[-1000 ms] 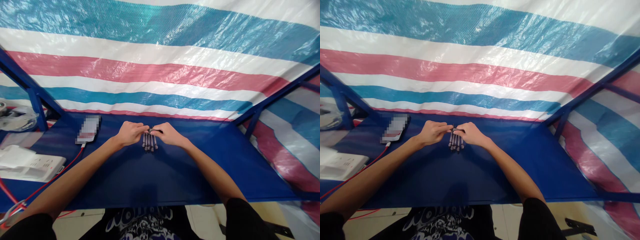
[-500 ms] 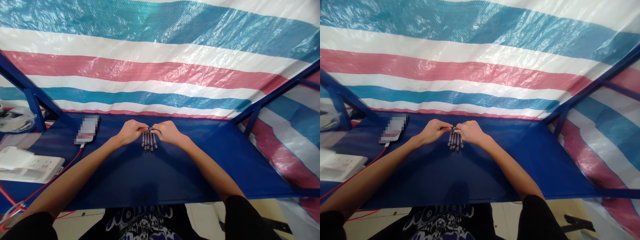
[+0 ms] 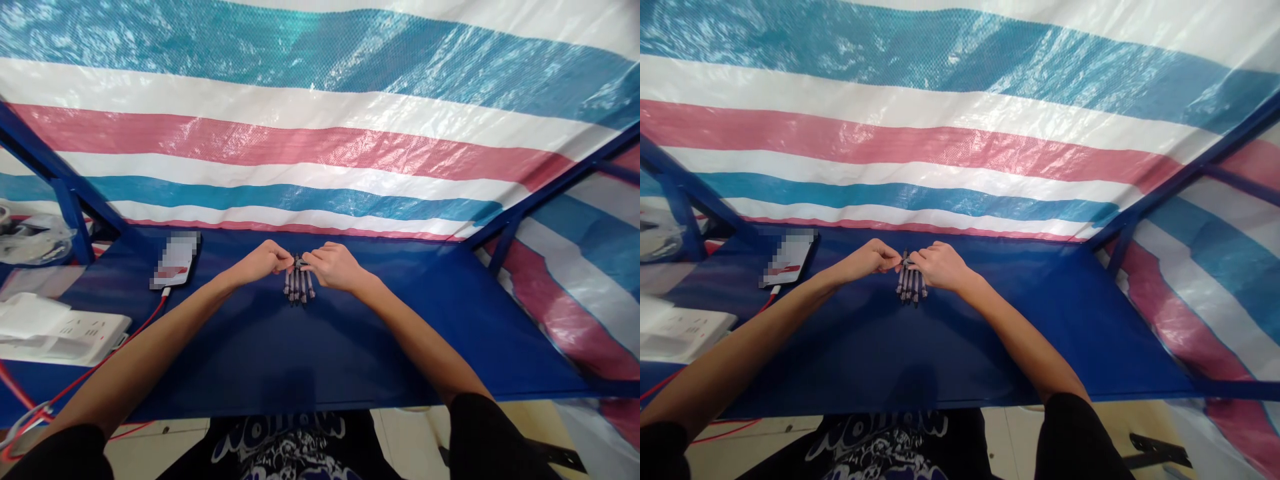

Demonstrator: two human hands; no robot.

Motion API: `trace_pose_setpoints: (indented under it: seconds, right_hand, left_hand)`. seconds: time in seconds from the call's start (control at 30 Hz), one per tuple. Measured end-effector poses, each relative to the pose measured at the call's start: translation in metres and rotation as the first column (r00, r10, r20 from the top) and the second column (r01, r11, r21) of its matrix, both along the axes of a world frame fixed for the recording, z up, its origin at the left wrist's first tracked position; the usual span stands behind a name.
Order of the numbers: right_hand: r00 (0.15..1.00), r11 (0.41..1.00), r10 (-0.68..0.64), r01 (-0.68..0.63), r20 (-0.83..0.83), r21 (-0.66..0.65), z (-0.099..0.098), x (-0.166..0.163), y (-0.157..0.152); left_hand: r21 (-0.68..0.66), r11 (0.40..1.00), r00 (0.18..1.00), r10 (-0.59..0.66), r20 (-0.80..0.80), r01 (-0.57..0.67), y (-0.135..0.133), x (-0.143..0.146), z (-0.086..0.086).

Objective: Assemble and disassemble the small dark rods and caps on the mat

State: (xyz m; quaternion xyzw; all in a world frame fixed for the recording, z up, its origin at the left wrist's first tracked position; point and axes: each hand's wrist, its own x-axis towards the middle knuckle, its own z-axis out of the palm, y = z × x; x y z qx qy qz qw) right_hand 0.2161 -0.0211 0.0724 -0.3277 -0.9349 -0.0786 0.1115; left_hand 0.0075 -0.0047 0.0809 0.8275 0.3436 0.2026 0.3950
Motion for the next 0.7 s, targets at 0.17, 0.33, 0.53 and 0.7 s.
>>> trace_pose_setpoints:
  seconds: [0.17,0.33,0.53,0.7]
  right_hand:
    - [0.972,0.981,-0.022,-0.024,-0.233,-0.194,-0.003,0.002,0.003]
    - [0.834,0.652,-0.267,-0.214,-0.484,-0.727,-0.003,0.006,0.008]
    - [0.822,0.486,-0.329,-0.275,-0.465,-0.829,0.007,0.006,0.005]
    - [0.85,0.581,-0.269,-0.231,-0.452,-0.78,0.011,0.007,0.005]
  left_hand:
    - [0.176,0.983,0.984,0.082,-0.157,-0.054,0.002,-0.002,-0.003]
    - [0.779,0.626,0.955,0.257,-0.152,-0.045,-0.001,-0.001,-0.012]
    - [0.925,0.369,0.955,0.231,-0.186,0.09,-0.007,-0.005,-0.014]
    - [0.852,0.523,0.955,0.254,-0.155,-0.001,-0.006,-0.004,-0.017]
